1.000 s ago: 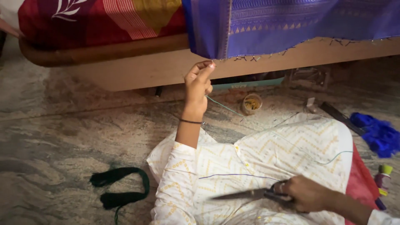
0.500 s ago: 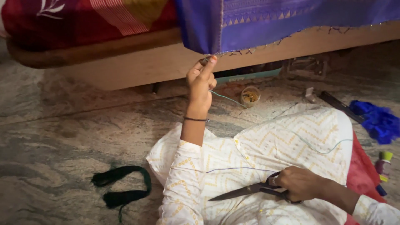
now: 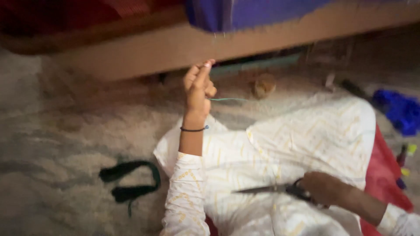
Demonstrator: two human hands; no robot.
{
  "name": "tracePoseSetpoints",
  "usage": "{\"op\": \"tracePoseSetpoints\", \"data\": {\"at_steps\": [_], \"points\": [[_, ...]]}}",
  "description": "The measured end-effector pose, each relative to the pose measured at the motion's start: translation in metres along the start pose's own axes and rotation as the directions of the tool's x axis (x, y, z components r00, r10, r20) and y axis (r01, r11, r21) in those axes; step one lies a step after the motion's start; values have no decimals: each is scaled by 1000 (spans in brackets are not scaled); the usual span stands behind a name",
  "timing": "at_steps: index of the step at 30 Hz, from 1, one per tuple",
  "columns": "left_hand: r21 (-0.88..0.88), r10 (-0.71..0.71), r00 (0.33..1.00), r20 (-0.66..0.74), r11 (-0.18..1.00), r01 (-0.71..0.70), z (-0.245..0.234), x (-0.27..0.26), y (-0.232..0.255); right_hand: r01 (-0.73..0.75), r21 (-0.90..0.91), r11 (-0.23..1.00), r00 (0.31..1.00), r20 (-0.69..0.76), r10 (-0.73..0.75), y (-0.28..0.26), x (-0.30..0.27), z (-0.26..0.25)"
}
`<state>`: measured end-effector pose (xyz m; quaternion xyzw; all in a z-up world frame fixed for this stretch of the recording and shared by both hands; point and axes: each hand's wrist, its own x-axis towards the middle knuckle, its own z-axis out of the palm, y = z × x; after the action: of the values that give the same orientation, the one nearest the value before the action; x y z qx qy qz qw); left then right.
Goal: The recorder is sewing small decorative metal or plastic tassels onto the edge of a blue fabric garment, then preparing green yarn for further decoration.
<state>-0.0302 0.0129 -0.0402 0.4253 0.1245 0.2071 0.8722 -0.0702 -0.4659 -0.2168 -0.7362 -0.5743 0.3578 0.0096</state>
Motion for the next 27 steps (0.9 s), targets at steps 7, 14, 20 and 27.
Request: {"op": "tracePoseSetpoints", "data": {"at_steps": [7, 14, 20, 27], "points": [[772, 370, 929, -10, 593, -228, -106, -97, -1, -342, -62, 938, 926, 150, 347, -74, -32, -124], [983, 265, 947, 182, -70, -170, -53, -186, -64, -236, 183, 954, 779, -552, 298, -60, -9, -107], [905, -156, 941, 299, 360, -227, 29, -201, -148, -174, 458, 872, 806, -443, 393, -51, 3, -99], [908, -236, 955, 178, 415, -67, 49, -174, -172, -63, 732, 678, 936, -193, 294, -26, -2, -92]]}}
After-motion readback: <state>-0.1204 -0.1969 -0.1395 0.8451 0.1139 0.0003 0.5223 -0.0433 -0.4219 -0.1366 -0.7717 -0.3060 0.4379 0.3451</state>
